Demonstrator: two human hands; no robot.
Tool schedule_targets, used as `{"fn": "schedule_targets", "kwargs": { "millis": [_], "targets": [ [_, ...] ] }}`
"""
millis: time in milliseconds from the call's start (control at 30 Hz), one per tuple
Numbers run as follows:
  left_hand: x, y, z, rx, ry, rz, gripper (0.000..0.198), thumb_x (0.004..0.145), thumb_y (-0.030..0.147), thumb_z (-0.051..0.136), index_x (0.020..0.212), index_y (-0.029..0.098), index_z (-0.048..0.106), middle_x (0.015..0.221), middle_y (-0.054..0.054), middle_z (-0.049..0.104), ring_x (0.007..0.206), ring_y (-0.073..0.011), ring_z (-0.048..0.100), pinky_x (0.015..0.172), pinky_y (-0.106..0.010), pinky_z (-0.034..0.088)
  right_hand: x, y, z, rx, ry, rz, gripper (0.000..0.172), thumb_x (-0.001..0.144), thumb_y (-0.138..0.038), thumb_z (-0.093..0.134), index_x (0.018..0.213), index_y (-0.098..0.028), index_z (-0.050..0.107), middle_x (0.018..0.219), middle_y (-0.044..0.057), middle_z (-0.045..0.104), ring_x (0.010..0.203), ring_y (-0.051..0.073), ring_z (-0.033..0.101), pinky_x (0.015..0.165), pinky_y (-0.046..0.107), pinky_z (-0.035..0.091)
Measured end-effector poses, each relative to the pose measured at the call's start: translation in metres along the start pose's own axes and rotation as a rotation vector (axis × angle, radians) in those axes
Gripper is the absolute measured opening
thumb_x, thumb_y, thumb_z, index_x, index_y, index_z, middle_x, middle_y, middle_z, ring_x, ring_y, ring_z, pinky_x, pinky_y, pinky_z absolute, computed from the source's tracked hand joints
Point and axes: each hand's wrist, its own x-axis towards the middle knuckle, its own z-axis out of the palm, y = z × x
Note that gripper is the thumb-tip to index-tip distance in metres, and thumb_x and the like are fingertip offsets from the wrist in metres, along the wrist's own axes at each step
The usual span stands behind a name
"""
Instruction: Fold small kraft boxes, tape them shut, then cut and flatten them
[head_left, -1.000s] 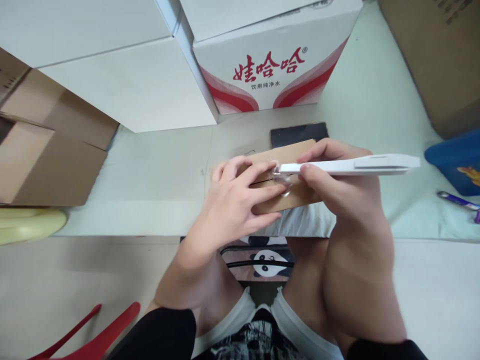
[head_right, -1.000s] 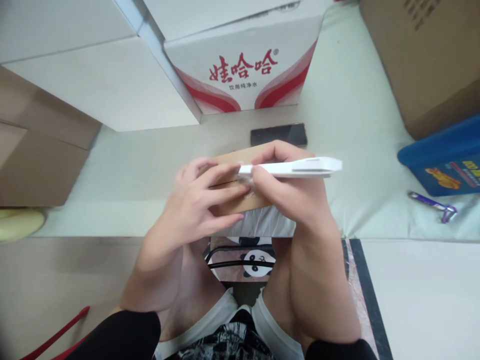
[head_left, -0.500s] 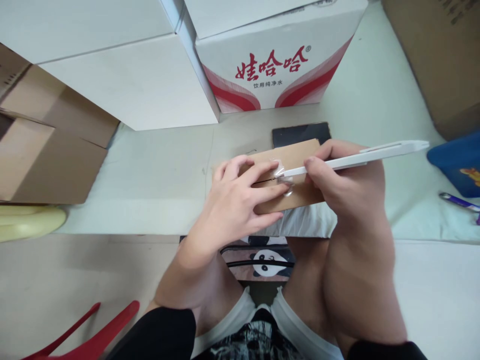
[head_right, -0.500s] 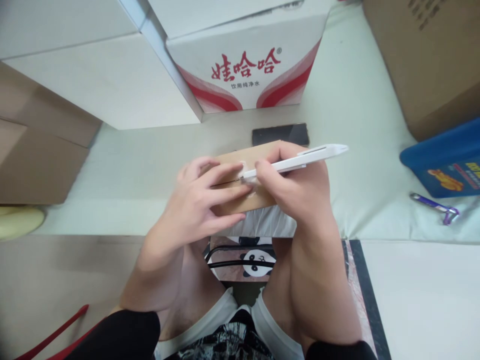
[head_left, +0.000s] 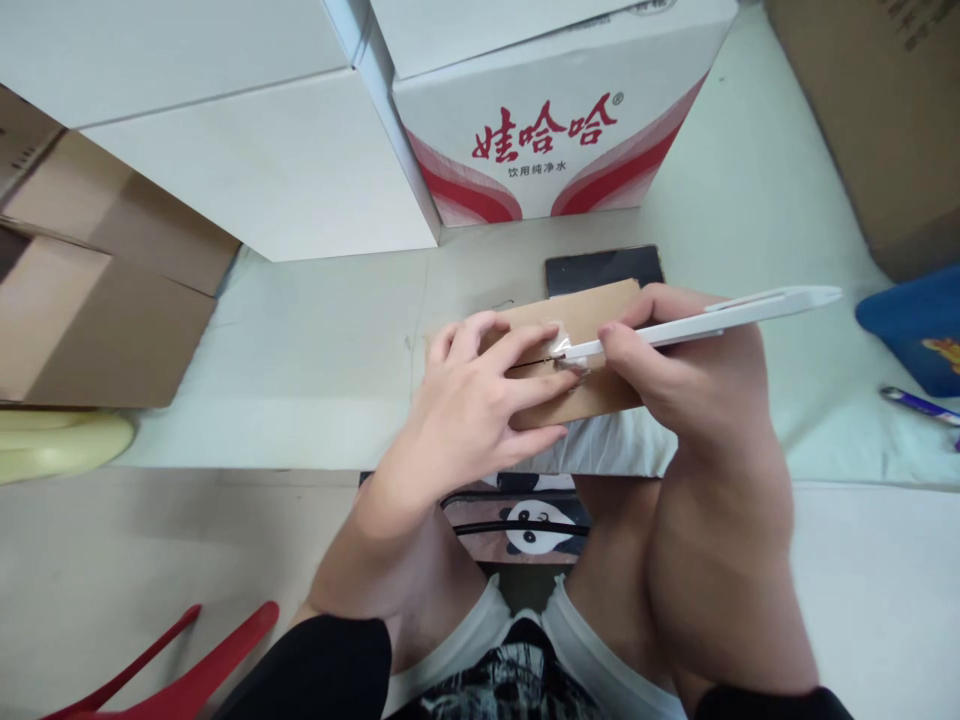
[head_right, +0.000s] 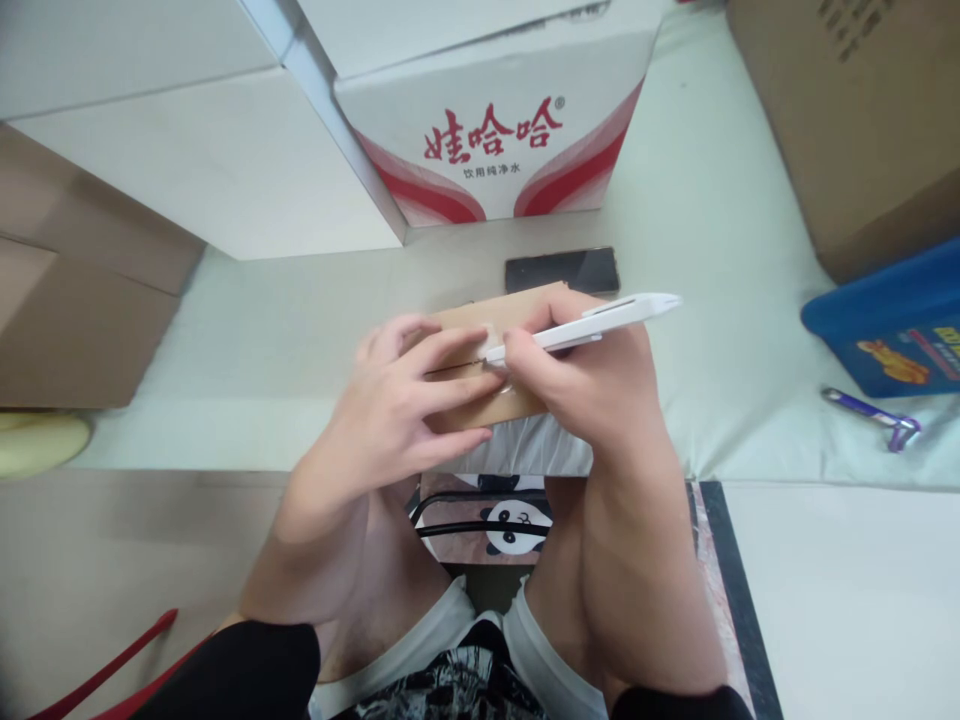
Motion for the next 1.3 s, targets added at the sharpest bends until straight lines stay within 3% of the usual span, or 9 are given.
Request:
{"fn": "schedule_targets", "kwargs": {
  "millis": [467, 800, 1100, 1300],
  "targets": [
    [0.0008, 0.0007, -0.0009, -0.019, 0.0, -0.007, 0.044, 0.088, 0.049, 0.077, 0.13, 0.041, 0.073, 0.153, -0.003, 0.06, 0.136, -0.0399, 0.045, 0.111, -0.061, 0.039, -0.0012, 0.0015, -0.0009, 0.049, -0.012, -0.065, 0.017, 0.072, -0.016, 0.065, 0.059, -0.023, 0.057, 0.052, -0.004, 0.051, 0.048, 0.01, 0.04, 0.046, 0.028, 0.031],
    [0.0006, 0.0004, -0.0011, -0.012, -0.001, -0.004, 0.043, 0.087, 0.047, 0.078, 0.129, 0.04, 0.074, 0.153, -0.004, 0.059, 0.136, -0.0398, 0.044, 0.11, -0.061, 0.039, -0.0019, 0.0034, -0.0014, 0.003, -0.106, -0.104, 0.016, 0.078, -0.022, 0.07, 0.064, -0.024, 0.062, 0.056, -0.002, 0.057, 0.051, 0.013, 0.046, 0.048, 0.029, 0.034],
    [-0.0002, -0.0002, -0.0005, -0.011, -0.008, -0.009, 0.043, 0.089, 0.05, 0.075, 0.131, 0.042, 0.072, 0.155, -0.002, 0.058, 0.137, -0.0395, 0.043, 0.111, -0.06, 0.037, -0.0021, 0.0031, 0.0002, 0.033, -0.002, -0.066, 0.021, 0.074, -0.015, 0.066, 0.06, -0.023, 0.054, 0.054, -0.004, 0.049, 0.05, 0.011, 0.041, 0.048, 0.029, 0.032],
    [-0.0004, 0.0001, -0.001, -0.008, -0.013, -0.006, 0.044, 0.089, 0.05, 0.074, 0.132, 0.042, 0.072, 0.155, -0.002, 0.058, 0.137, -0.039, 0.043, 0.112, -0.06, 0.036, 0.0002, -0.0002, -0.0029, 0.036, -0.086, -0.092, 0.019, 0.075, -0.019, 0.065, 0.06, -0.024, 0.055, 0.055, -0.004, 0.05, 0.051, 0.012, 0.041, 0.048, 0.029, 0.031]
  ]
}}
